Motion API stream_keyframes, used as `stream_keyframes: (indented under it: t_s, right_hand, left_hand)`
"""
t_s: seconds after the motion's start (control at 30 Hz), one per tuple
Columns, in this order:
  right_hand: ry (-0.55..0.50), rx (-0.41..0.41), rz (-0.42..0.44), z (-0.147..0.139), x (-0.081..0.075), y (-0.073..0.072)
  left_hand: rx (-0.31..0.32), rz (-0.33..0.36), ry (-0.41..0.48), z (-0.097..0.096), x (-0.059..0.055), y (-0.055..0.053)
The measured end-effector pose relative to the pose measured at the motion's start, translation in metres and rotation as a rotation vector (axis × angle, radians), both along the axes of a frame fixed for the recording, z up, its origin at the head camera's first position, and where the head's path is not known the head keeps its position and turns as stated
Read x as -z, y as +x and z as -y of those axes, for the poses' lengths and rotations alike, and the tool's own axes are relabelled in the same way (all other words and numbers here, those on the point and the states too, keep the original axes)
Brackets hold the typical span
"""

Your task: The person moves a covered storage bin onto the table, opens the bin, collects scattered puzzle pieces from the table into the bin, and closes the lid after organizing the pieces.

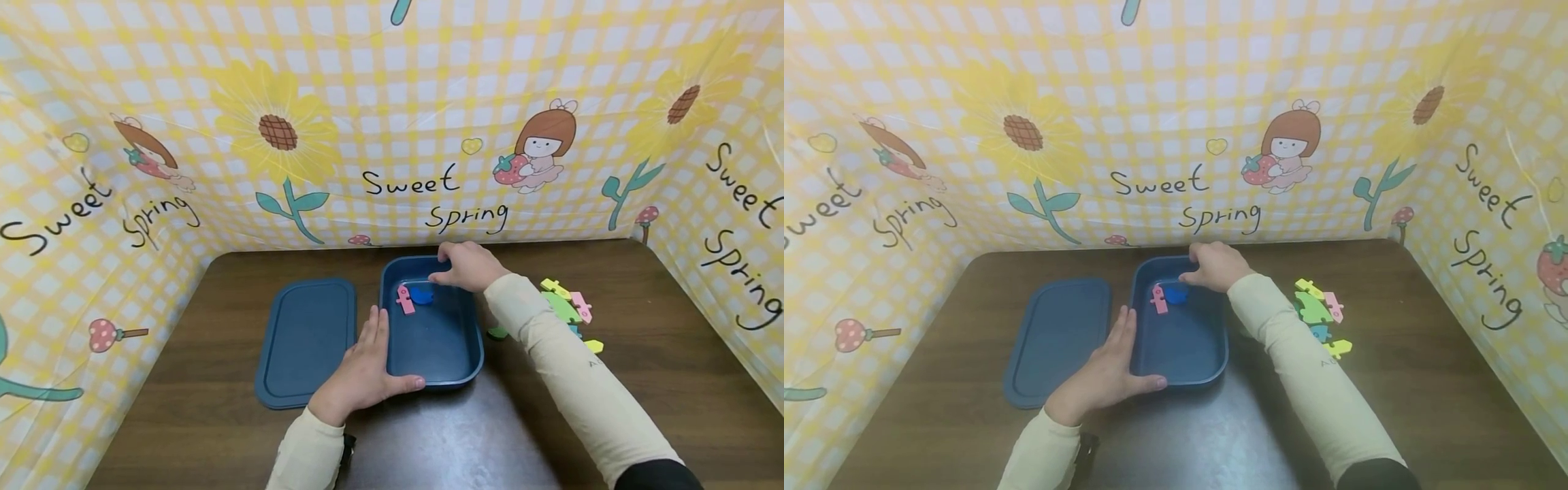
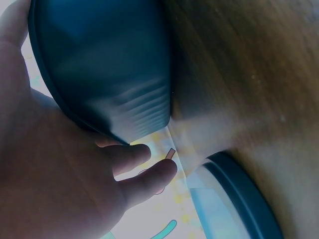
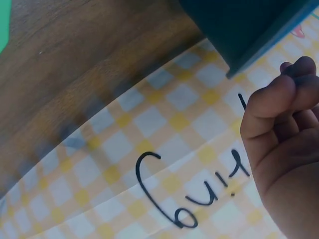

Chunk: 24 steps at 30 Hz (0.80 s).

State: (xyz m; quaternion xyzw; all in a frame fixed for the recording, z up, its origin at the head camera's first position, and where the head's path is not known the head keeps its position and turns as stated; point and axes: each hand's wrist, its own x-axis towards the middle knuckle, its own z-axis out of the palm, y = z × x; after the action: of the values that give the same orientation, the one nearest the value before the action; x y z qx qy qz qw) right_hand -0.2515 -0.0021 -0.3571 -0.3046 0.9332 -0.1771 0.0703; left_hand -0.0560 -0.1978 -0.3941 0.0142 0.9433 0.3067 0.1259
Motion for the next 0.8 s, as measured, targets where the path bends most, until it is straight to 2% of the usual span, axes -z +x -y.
stream_keyframes:
  t_s: [0.3,0.57,0.8]
  right_hand:
    - [-0.140,0.015,0.035,-0.044,-0.006,0.006]
    - [-0.144,0.050,0.082,-0.086,-0.002,0.018]
    - [-0.111,0.059,0.111,-0.114,0.011,0.028]
  left_hand:
    - [-0.007,0.000,-0.009,-0.001,0.001,0.001]
    - [-0.005,-0.007,0.001,0.000,0.001,0.001]
    - [-0.005,-0.002,-0.003,-0.001,0.001,0.001]
